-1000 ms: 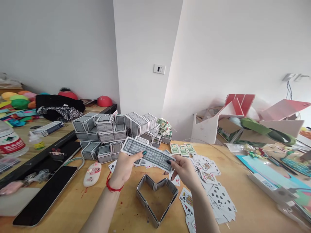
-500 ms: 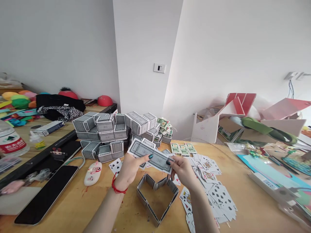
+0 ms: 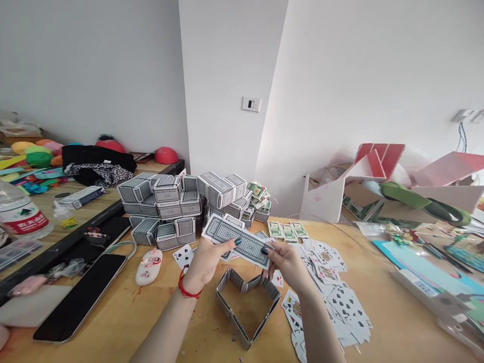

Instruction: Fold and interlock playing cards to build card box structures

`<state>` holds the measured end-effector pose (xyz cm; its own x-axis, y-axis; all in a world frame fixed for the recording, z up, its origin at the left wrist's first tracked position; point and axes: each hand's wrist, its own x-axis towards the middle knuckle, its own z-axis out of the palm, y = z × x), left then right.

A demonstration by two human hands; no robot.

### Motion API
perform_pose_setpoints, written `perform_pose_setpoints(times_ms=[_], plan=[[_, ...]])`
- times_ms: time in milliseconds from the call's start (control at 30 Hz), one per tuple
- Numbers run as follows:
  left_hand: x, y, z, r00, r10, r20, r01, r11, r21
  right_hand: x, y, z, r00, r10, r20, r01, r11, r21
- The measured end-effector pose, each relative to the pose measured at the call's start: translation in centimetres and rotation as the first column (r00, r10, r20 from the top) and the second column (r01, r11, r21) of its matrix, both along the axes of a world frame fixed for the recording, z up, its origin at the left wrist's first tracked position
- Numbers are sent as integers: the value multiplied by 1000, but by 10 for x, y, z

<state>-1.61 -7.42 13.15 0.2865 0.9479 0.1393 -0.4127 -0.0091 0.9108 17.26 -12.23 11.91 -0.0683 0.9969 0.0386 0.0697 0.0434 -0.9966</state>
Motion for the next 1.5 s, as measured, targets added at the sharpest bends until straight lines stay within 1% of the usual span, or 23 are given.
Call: perform_pose_setpoints(times_ms=[133, 233, 367, 567, 900, 1067, 1200, 1300, 1500], plan=[[3, -4, 2, 1000, -16, 24, 17, 999, -42, 4, 0, 3, 999, -42, -6, 43, 998, 36], [3, -7, 3, 998, -42, 39, 44, 997, -58, 8, -1, 4, 999, -36, -5, 36, 999, 31], [1, -9, 8, 997, -29, 65, 33, 998, -52, 11, -3, 6, 1000, -13, -16, 13, 1000, 27], [1, -12, 13, 997, -30, 71, 34, 998, -62, 14, -4, 8, 1000, -24, -11, 24, 1000, 17], [-3, -7, 7, 999, 17, 38, -16, 1000, -26, 28, -4, 1, 999, -42, 13, 42, 998, 39], [-4, -8, 12, 999, 44, 28, -44, 999, 1, 36, -6, 0, 1000, -21, 14, 20, 999, 25], [-5, -9, 16, 997, 67, 27, -67, 998, -7, 42, -8, 1, 1000, -18, 2, 18, 1000, 20], [-5, -8, 15, 998, 66, 19, -66, 998, 3, 45, -8, 1, 1000, -20, 5, 20, 1000, 11], [-6, -6, 7, 997, 74, -19, -73, 997, 29, 48, -6, -2, 998, -43, 49, 43, 999, -3]])
